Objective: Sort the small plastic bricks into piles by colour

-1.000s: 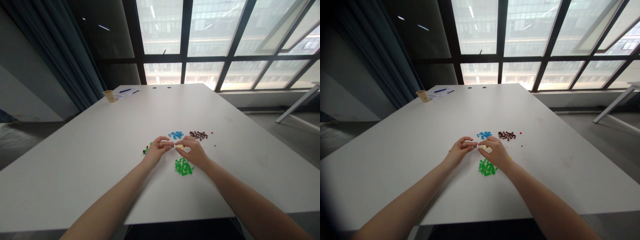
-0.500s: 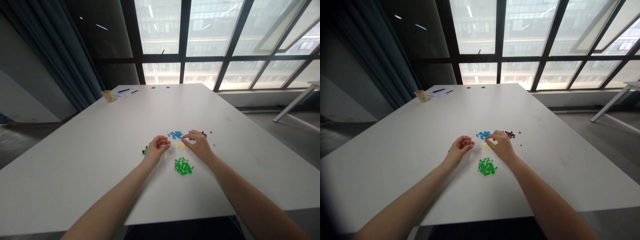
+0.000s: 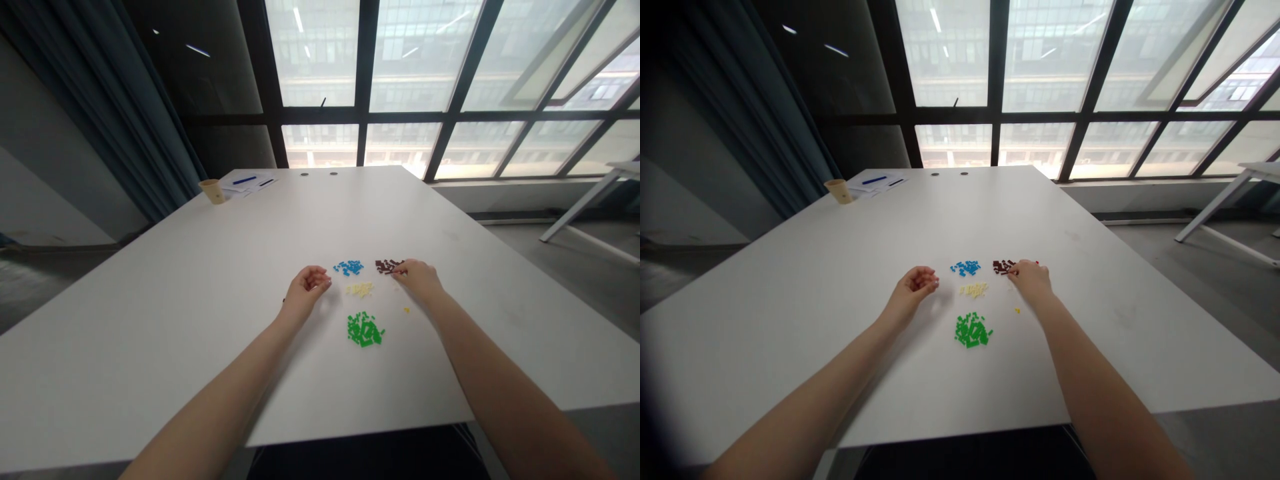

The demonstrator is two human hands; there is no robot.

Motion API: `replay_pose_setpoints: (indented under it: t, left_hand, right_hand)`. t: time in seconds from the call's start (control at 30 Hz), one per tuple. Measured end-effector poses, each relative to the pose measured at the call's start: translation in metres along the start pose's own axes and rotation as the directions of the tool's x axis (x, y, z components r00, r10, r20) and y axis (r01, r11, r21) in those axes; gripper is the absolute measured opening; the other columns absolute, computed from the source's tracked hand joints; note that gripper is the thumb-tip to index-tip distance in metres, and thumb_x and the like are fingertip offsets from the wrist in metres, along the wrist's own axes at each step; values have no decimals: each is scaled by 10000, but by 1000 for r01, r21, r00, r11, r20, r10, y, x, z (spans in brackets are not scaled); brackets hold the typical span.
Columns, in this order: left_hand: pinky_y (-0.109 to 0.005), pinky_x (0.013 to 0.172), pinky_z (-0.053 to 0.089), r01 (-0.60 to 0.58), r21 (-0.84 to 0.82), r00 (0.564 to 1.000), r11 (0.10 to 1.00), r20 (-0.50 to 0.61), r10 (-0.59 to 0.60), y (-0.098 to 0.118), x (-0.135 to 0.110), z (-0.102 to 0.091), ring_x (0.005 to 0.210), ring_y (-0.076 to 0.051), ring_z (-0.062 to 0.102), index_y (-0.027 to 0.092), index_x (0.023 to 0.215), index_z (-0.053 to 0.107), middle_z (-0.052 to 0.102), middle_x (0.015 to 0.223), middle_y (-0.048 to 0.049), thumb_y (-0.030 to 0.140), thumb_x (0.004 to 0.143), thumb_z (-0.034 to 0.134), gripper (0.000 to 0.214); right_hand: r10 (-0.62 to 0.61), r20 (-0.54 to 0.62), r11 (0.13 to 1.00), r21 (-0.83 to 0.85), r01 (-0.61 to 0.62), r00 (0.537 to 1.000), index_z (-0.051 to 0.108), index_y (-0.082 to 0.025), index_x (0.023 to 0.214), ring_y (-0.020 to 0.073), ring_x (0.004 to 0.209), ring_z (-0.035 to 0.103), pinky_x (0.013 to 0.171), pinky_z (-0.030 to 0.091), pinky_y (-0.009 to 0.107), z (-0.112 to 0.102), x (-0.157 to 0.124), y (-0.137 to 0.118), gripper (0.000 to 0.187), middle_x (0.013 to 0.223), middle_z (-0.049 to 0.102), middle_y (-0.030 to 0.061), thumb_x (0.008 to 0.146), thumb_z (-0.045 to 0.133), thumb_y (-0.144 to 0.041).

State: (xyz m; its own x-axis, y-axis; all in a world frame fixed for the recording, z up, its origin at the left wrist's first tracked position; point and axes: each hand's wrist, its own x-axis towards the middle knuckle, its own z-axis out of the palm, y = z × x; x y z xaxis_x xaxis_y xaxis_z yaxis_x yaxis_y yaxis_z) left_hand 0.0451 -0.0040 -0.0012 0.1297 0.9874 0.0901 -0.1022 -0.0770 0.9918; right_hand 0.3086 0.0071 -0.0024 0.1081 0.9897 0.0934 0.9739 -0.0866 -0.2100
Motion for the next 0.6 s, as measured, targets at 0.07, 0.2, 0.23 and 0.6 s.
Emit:
replay_pose_setpoints:
  t: [0.07, 0.2, 0.23, 0.6]
  left_hand:
    - [-250, 724, 429, -6, 7, 1000, 1000, -1, 6, 0, 0, 0, 702, -94, 542, 159, 836, 522, 572, 745, -2, 233, 606, 673, 284]
    - [-252, 695, 434, -26, 68, 1000, 997, 4, 26, -1, 2, -2, 689, -100, 541, 161, 846, 508, 566, 759, -9, 259, 625, 646, 278]
    - [-250, 681, 435, -38, 113, 999, 993, 2, 39, -1, 3, -5, 687, -104, 540, 164, 855, 504, 564, 764, -11, 271, 639, 630, 273]
    - [-312, 727, 408, -32, 949, 998, 313, 16, 53, 11, 17, -58, 759, -193, 543, 170, 838, 576, 574, 828, -76, 292, 728, 473, 194]
  right_hand:
    - [-6, -20, 1000, -7, 6, 1000, 680, -284, 832, 166, 787, 549, 637, 324, 278, -1, 1, 2, 205, 881, 636, 8, 753, 496, -332]
    - [16, -44, 1000, -14, -16, 999, 681, -277, 807, 149, 727, 536, 564, 312, 245, -7, 2, 14, 210, 820, 624, 15, 754, 486, -335]
    - [24, -43, 1000, -14, -25, 999, 682, -275, 792, 147, 709, 532, 552, 310, 240, -9, 2, 17, 199, 805, 620, 15, 743, 500, -339]
    - [-65, -22, 996, 68, 66, 998, 682, -283, 858, 132, 699, 530, 603, 346, 231, -6, 2, 12, 223, 802, 614, 14, 756, 485, -305]
